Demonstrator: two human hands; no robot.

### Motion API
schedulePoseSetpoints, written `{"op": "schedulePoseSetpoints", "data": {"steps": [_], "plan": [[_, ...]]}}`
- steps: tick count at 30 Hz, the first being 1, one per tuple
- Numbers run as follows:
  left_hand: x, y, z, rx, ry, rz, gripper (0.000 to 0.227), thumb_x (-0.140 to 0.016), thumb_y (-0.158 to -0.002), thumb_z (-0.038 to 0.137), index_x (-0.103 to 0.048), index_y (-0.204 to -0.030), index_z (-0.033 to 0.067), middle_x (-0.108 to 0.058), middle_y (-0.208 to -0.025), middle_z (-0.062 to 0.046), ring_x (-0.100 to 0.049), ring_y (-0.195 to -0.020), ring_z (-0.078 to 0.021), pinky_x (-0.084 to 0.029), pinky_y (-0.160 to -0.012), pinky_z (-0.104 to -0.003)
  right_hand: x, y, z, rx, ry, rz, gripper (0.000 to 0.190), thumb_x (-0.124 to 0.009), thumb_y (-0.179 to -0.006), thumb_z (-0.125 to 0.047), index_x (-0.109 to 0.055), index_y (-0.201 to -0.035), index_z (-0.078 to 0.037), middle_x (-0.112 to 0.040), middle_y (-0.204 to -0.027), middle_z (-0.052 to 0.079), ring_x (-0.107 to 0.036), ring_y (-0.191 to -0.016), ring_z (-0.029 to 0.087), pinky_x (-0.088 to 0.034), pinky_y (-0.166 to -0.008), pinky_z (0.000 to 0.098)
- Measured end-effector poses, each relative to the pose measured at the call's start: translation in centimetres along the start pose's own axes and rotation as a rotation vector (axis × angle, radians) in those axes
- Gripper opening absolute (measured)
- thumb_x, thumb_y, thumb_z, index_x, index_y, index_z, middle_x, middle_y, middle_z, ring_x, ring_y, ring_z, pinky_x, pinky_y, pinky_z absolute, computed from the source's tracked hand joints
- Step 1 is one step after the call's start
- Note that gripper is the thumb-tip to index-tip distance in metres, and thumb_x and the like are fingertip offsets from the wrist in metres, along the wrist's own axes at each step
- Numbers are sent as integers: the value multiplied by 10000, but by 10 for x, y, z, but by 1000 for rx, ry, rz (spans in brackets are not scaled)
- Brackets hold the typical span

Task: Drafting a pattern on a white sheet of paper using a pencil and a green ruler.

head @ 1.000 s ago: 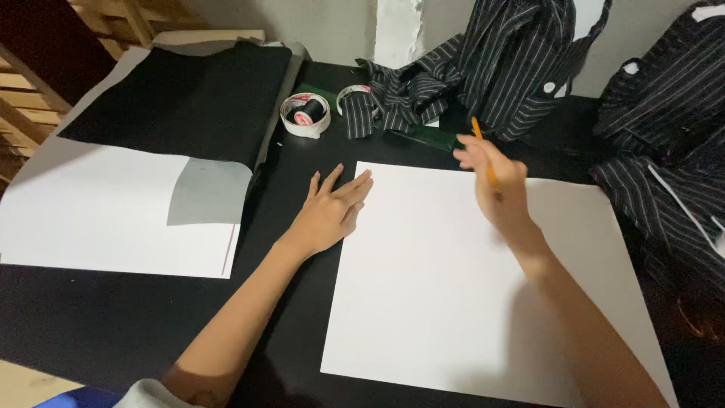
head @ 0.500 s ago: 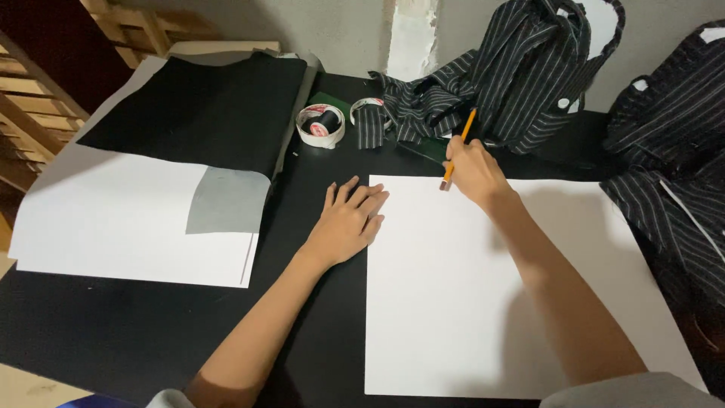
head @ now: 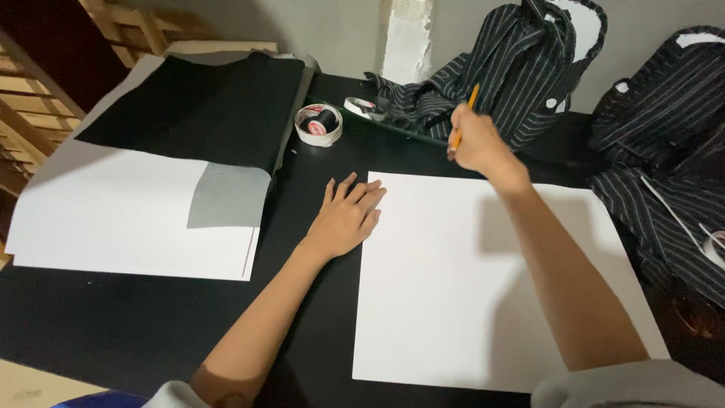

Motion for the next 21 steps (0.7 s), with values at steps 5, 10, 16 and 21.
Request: {"op": "schedulePoseSetpoints", "data": {"steps": [5,10,16,21], "plan": [[6,0,2,13,17,-10,431,-409,-940,296,-512,-1331,149,-506,-1309,-76,-317,-1333,-395,-154,-1078,-639,75,49,-60,207,107,124,295,-623,-697,105,-436,-887,-23,-657,-808,202,-648,-764,431,-504,-662,478],[-10,-3,-8,-99,57,84,417,-431,-943,247,-467,-1337,114,-454,-1378,-58,-278,-1328,-435,-191,-1017,-695,130,122,-90,-48,-121,159,218,-551,-862,131,-404,-835,-28,-593,-957,137,-628,-774,239,-566,-404,360],[-10,-4,-6,-46,93,18,506,-387,-915,173,-344,-1417,128,-395,-1457,-55,-250,-1330,-455,-159,-1013,-697,40,224,-13,-193,-659,12,257,-657,-726,111,-536,-899,-36,-684,-1020,136,-660,-615,212,-592,-591,343],[-5,0,-7,-131,138,234,456,-449,-964,247,-397,-1375,55,-443,-1363,-110,-331,-1280,-446,-310,-1005,-576,-3,256,-39,-373,-51,-167,184,-713,-738,-339,-616,-642,-215,-785,-798,-158,-698,-654,36,-477,-648,200]]}}
Point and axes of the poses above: each hand's wrist, its own y-axis away from the middle knuckle, its own x-axis out of the back of the hand, z = x × y, the point moved 4 cm from there along -y, towards the middle knuckle
